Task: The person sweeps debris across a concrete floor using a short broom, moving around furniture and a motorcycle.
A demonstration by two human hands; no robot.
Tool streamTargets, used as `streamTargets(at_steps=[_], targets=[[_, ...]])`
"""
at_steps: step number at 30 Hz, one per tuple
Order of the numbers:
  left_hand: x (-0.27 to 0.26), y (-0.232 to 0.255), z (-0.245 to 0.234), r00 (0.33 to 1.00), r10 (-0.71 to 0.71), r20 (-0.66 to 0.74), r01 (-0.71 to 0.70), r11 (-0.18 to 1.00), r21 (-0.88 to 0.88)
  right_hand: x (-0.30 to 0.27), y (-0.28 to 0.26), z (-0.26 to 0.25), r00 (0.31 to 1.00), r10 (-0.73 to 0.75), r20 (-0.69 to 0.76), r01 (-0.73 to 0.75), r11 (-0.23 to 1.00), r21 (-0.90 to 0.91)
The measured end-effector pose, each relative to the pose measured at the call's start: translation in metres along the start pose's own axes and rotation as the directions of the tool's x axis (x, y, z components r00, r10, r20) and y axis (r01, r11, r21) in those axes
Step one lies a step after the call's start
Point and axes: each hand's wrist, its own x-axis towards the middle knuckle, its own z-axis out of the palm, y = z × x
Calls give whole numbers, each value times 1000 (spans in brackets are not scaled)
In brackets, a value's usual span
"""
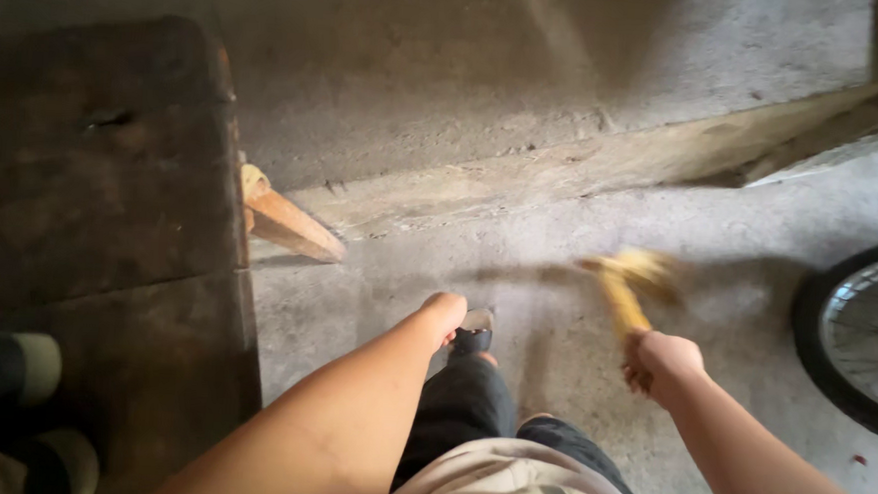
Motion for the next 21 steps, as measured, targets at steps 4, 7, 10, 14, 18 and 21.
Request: streamTargets(at_steps=[4, 7, 10, 14, 18, 21], targets=[[28, -11, 12, 995, -64, 75, 59, 996, 64, -133, -54, 4, 944, 8, 331, 222, 727, -649], [72, -29, 22, 988, -59, 142, 47, 995, 84, -171, -65, 75, 835, -36, 549, 509, 431, -745], [105, -48, 17, 974, -151, 167, 102, 957, 271, -174, -58, 139, 766, -40, 641, 637, 175, -751], [84, -46, -7, 990, -133, 48, 119, 966, 228, -126, -57, 155, 710, -213, 672, 646, -185, -741], [57, -15, -17, 996, -82, -26, 86, 963, 254, -53, -89, 66, 852, -329, 406, 410, -61, -910], [61, 12, 1, 997, -63, -36, 71, 956, 284, 15, -118, -11, 885, -385, 261, 306, 58, -950]])
